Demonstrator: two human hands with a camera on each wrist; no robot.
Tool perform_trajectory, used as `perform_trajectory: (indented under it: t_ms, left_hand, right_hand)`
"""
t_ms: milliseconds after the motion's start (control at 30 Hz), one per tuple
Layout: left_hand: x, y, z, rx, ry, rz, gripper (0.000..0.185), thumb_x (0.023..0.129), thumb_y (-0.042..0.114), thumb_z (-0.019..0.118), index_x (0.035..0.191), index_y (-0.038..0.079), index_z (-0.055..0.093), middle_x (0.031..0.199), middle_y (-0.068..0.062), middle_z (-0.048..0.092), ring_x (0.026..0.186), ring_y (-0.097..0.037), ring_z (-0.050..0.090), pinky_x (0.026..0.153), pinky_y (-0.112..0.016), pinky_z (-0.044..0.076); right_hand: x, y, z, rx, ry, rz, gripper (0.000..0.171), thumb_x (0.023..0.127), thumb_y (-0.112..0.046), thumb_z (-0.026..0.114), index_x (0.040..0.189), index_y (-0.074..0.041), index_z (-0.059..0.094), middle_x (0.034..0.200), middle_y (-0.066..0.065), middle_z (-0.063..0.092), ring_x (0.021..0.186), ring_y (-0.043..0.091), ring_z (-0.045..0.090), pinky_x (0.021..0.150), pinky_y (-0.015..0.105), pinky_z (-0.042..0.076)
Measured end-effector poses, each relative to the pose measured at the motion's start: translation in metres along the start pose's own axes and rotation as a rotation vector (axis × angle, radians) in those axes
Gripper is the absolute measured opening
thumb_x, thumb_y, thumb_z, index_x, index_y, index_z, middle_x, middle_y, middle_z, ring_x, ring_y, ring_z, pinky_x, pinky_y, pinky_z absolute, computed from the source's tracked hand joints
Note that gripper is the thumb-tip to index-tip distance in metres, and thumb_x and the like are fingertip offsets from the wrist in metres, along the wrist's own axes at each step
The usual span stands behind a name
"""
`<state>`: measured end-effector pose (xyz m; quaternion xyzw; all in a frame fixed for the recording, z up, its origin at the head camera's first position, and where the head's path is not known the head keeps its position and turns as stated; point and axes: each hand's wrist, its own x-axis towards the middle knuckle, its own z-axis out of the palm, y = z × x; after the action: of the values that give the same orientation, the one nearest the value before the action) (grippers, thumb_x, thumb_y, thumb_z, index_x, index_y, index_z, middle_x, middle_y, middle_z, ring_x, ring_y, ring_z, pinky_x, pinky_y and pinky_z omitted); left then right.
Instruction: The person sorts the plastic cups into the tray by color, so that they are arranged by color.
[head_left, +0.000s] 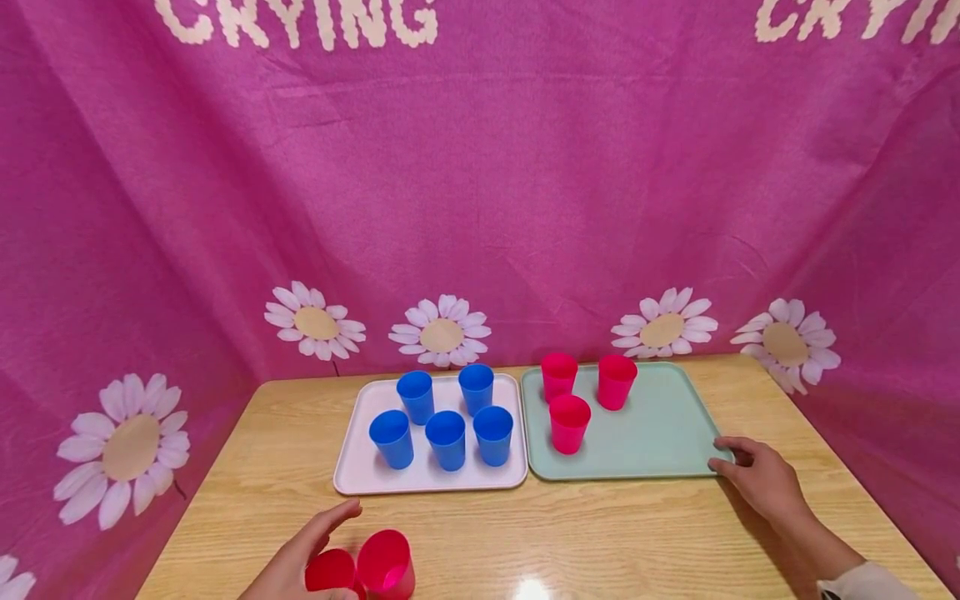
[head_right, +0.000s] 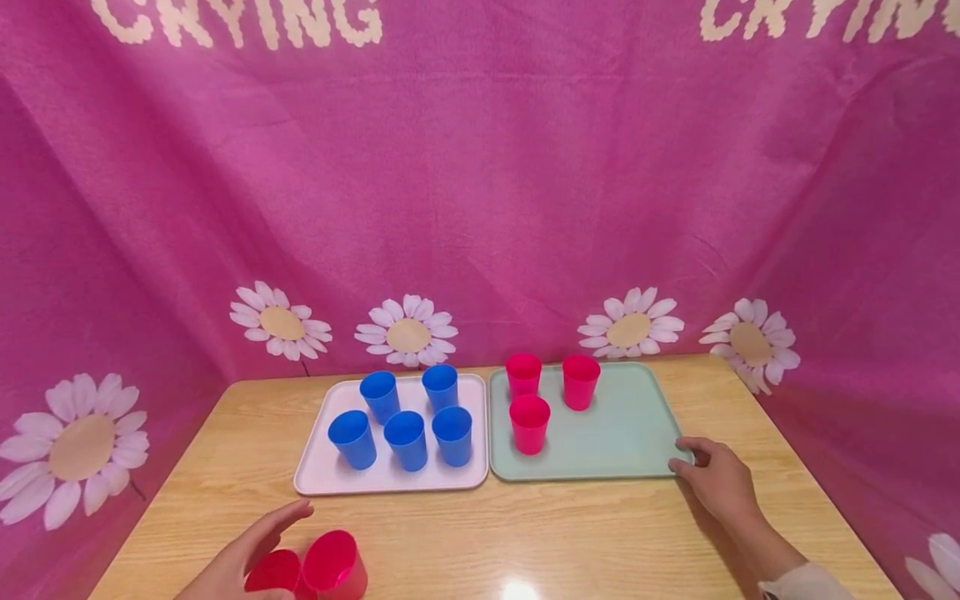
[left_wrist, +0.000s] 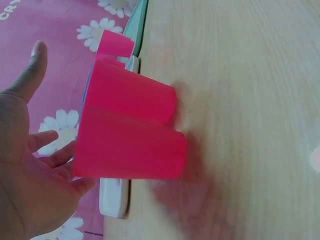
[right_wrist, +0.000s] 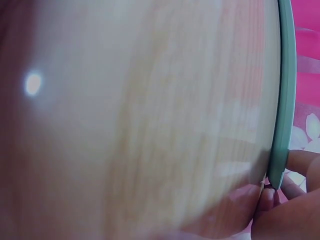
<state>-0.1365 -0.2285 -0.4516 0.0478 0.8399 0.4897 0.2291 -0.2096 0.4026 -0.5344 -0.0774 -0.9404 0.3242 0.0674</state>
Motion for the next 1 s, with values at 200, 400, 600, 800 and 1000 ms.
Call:
perform_trajectory:
  t_ms: [200,400,600,800,1000]
  left_hand:
    - [0.004,-0.032,-0.001,-0.02,0.005,-0.005,0.105,0.08,0.024,0.089,0.159,-0.002,0.025,0.157,-0.036,0.03,0.129,-0.047,0.052,0.092,-0.048,0.058]
    - [0.041,-0.125,-0.008,-0.053,0.032,0.084,0.1,0.077,0.02,0.092,0.156,0.001,0.034,0.148,-0.011,0.052,0.119,-0.002,0.058,0.092,-0.027,0.056]
    - [0.02,-0.096,-0.005,-0.043,0.05,0.082,0.091,0.082,0.02,0.089,0.151,-0.006,0.036,0.143,-0.024,0.053,0.115,-0.02,0.061,0.086,-0.033,0.06]
    - [-0.003,-0.037,0.008,-0.025,0.199,-0.076,0.099,0.074,0.033,0.094,0.148,-0.005,0.04,0.135,-0.023,0.059,0.107,-0.024,0.062,0.084,-0.04,0.061]
    - [-0.001,-0.019,0.002,0.026,0.305,-0.122,0.092,0.073,0.026,0.095,0.147,-0.001,0.046,0.128,-0.016,0.064,0.102,-0.022,0.062,0.082,-0.042,0.062]
  right_hand:
    - [0.0,0.001,0.001,0.0,-0.002,0.003,0.043,0.093,-0.02,0.076,0.125,0.008,0.066,0.125,0.035,0.064,0.109,0.045,0.062,0.087,0.052,0.048]
    - [0.0,-0.001,-0.001,0.012,-0.014,0.01,0.044,0.094,-0.02,0.075,0.125,0.009,0.065,0.126,0.036,0.063,0.113,0.049,0.061,0.089,0.056,0.048]
    - [-0.001,-0.002,-0.003,-0.001,-0.006,-0.002,0.042,0.093,-0.02,0.075,0.123,0.008,0.067,0.121,0.034,0.066,0.105,0.043,0.063,0.083,0.047,0.049]
    - [-0.002,-0.002,-0.003,0.0,-0.001,-0.013,0.041,0.093,-0.02,0.076,0.122,0.008,0.067,0.119,0.034,0.066,0.104,0.043,0.064,0.083,0.049,0.049]
    - [-0.001,-0.002,-0.003,0.005,0.002,-0.017,0.042,0.093,-0.02,0.076,0.123,0.008,0.067,0.12,0.034,0.066,0.104,0.043,0.063,0.084,0.05,0.049]
